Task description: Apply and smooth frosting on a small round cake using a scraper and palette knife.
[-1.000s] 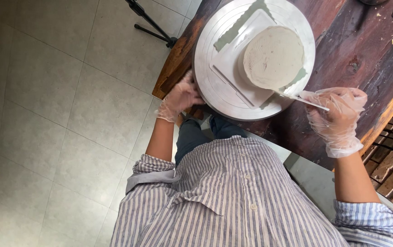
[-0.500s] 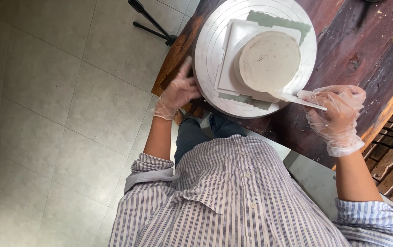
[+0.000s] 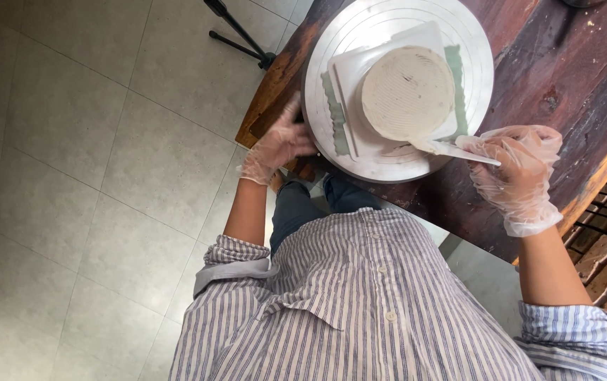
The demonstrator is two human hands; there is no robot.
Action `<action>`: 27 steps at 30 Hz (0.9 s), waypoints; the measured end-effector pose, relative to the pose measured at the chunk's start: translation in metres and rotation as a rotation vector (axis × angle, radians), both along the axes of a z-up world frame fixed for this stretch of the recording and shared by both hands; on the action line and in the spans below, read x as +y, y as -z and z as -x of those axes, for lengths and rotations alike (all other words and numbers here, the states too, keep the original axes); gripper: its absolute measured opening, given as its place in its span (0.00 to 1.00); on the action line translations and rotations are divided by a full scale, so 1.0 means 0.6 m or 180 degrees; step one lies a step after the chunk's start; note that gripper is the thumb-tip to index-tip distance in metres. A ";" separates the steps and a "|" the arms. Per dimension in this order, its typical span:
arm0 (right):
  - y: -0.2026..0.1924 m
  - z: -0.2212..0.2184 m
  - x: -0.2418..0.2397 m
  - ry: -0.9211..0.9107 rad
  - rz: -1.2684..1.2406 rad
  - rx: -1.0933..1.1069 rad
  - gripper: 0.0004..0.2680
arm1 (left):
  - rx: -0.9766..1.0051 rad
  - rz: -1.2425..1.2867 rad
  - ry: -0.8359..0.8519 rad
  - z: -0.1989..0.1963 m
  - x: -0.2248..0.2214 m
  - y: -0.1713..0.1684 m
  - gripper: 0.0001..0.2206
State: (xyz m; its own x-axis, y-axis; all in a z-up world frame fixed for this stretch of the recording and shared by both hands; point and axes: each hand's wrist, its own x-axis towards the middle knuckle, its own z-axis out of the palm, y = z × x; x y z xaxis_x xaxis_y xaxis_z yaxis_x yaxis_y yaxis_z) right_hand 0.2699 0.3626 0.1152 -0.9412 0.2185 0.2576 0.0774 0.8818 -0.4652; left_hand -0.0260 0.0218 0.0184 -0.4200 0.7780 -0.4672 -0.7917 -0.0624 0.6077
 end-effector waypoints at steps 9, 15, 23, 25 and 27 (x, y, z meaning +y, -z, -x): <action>-0.006 0.013 0.009 -0.0043 -0.0128 0.0032 0.11 | 0.0316 -0.0090 -0.0018 0.035 -0.037 0.009 0.48; -0.005 0.026 0.013 -0.0034 -0.0143 0.0017 0.10 | 0.0171 0.0463 -0.0053 0.015 -0.005 -0.036 0.47; 0.003 0.036 0.028 -0.0098 -0.0153 0.0045 0.10 | -0.0056 0.0096 0.0665 0.024 -0.015 0.002 0.46; 0.009 0.038 0.033 -0.0096 -0.0150 0.0032 0.10 | 0.0243 -0.0102 0.0252 0.039 -0.010 -0.001 0.47; 0.007 0.040 0.034 -0.0082 -0.0110 0.0004 0.10 | 0.0226 -0.0166 -0.0144 0.041 0.004 -0.004 0.48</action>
